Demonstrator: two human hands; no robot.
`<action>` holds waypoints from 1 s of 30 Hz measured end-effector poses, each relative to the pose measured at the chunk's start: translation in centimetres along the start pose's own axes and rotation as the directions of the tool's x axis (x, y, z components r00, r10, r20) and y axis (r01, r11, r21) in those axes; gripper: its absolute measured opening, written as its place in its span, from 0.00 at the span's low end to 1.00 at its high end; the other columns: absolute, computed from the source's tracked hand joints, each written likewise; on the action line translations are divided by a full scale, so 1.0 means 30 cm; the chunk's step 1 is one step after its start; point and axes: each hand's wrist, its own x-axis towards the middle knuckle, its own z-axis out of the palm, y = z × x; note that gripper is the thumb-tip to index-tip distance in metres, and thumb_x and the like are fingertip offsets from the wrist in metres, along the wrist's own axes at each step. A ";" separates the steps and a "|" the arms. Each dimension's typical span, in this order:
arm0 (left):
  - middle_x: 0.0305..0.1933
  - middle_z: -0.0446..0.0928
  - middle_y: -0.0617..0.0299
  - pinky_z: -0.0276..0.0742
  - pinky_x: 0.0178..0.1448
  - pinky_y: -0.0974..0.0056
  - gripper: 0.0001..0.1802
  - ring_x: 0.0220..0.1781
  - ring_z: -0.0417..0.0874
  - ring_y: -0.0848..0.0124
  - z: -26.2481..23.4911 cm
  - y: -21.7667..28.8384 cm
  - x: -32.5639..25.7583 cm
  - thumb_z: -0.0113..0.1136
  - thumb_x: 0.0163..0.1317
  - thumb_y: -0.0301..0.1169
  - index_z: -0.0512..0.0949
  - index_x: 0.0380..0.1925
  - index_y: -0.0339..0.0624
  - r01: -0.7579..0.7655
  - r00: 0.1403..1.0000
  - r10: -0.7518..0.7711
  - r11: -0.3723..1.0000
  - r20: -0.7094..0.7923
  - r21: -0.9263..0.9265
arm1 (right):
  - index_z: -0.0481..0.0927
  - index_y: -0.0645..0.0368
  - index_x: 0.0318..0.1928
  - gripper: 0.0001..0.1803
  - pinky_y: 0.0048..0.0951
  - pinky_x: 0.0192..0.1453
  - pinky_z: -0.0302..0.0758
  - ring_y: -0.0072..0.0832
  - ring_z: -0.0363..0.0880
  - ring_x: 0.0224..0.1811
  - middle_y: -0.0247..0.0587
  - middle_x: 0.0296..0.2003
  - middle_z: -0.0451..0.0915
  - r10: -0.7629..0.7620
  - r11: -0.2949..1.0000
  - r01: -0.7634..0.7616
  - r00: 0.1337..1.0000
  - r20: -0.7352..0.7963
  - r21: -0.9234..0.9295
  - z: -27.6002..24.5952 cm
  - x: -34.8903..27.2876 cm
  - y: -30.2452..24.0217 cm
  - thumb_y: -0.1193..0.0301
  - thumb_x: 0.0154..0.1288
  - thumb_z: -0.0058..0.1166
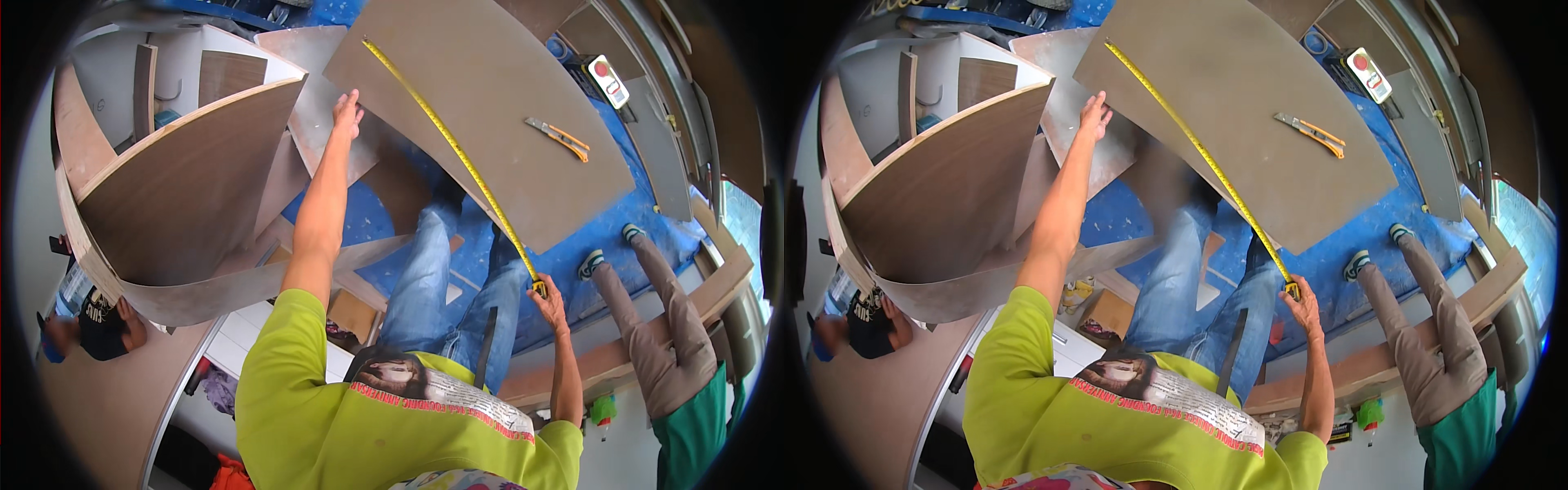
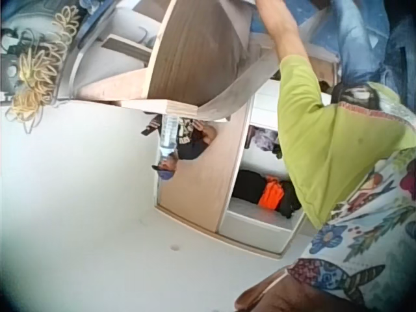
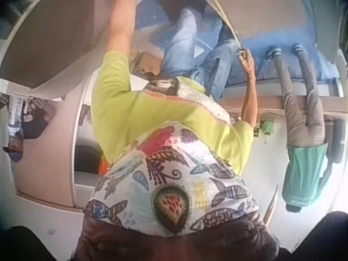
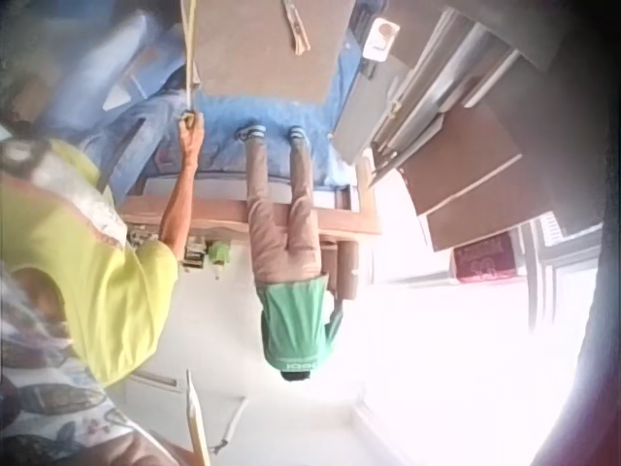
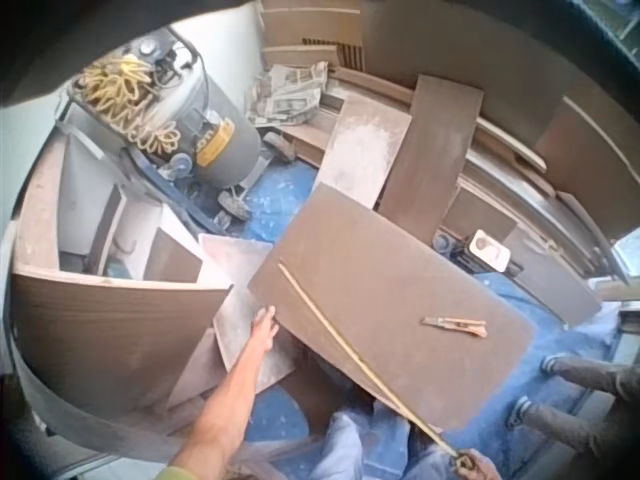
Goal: The person measures a large sheet of plywood with a tape measure, marks it with a pencil, and then uses a utility knife to cut along the marked line. The person works on a blue tarp-covered floor in a room with large windows.
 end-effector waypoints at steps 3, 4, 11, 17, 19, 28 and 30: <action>0.52 0.75 0.59 0.80 0.53 0.61 0.43 0.49 0.78 0.70 0.019 -0.012 0.041 0.70 0.64 0.35 0.57 0.73 0.43 -0.070 0.996 0.074 0.995 -0.058 0.065 | 0.74 0.57 0.58 0.28 0.34 0.49 0.74 0.34 0.76 0.40 0.43 0.38 0.78 -0.012 1.000 0.012 1.000 -0.007 0.012 0.013 0.062 -0.021 0.61 0.60 0.67; 0.39 0.74 0.67 0.78 0.39 0.69 0.37 0.34 0.74 0.78 0.023 -0.029 0.040 0.71 0.63 0.30 0.62 0.68 0.46 -0.084 0.992 0.083 0.996 -0.094 -0.009 | 0.75 0.58 0.58 0.28 0.34 0.49 0.74 0.35 0.76 0.41 0.44 0.38 0.79 -0.069 0.998 0.069 0.997 -0.017 0.013 0.025 0.084 -0.014 0.61 0.60 0.67; 0.45 0.74 0.61 0.79 0.39 0.64 0.25 0.38 0.77 0.72 0.047 -0.151 -0.042 0.70 0.61 0.29 0.67 0.54 0.46 -0.093 0.996 0.089 0.987 0.030 0.129 | 0.76 0.58 0.57 0.28 0.39 0.57 0.75 0.45 0.80 0.50 0.48 0.45 0.81 -0.008 0.999 0.010 0.999 0.044 -0.053 0.010 0.115 0.006 0.61 0.59 0.67; 0.39 0.78 0.57 0.84 0.37 0.68 0.24 0.32 0.80 0.71 0.115 -0.134 -0.096 0.75 0.57 0.29 0.71 0.48 0.35 -0.196 0.969 0.230 0.939 -0.091 0.282 | 0.77 0.56 0.56 0.28 0.39 0.58 0.75 0.45 0.80 0.52 0.49 0.47 0.81 -0.047 0.988 0.054 0.998 0.051 -0.147 -0.044 0.186 0.081 0.59 0.58 0.67; 0.39 0.78 0.56 0.85 0.36 0.68 0.24 0.32 0.81 0.70 0.134 -0.118 -0.107 0.75 0.56 0.29 0.73 0.46 0.33 -0.196 0.965 0.240 0.927 -0.105 0.319 | 0.76 0.56 0.57 0.28 0.40 0.57 0.75 0.46 0.80 0.51 0.50 0.47 0.82 -0.104 0.983 0.105 0.994 0.012 -0.147 -0.047 0.211 0.106 0.59 0.58 0.67; 0.39 0.81 0.52 0.81 0.35 0.60 0.23 0.28 0.84 0.66 0.139 -0.120 -0.115 0.74 0.51 0.29 0.72 0.43 0.33 -0.263 0.898 0.384 0.861 -0.216 0.436 | 0.76 0.54 0.58 0.30 0.44 0.57 0.74 0.50 0.80 0.51 0.53 0.45 0.82 -0.080 0.984 0.090 0.994 0.071 -0.156 -0.048 0.336 0.084 0.54 0.59 0.64; 0.39 0.81 0.52 0.82 0.35 0.60 0.21 0.28 0.84 0.66 0.135 -0.126 -0.102 0.73 0.52 0.27 0.73 0.43 0.34 -0.254 0.893 0.398 0.831 -0.208 0.495 | 0.76 0.53 0.58 0.31 0.44 0.57 0.75 0.51 0.80 0.51 0.55 0.45 0.82 -0.083 0.982 0.094 0.994 0.067 -0.165 -0.041 0.347 0.102 0.53 0.58 0.64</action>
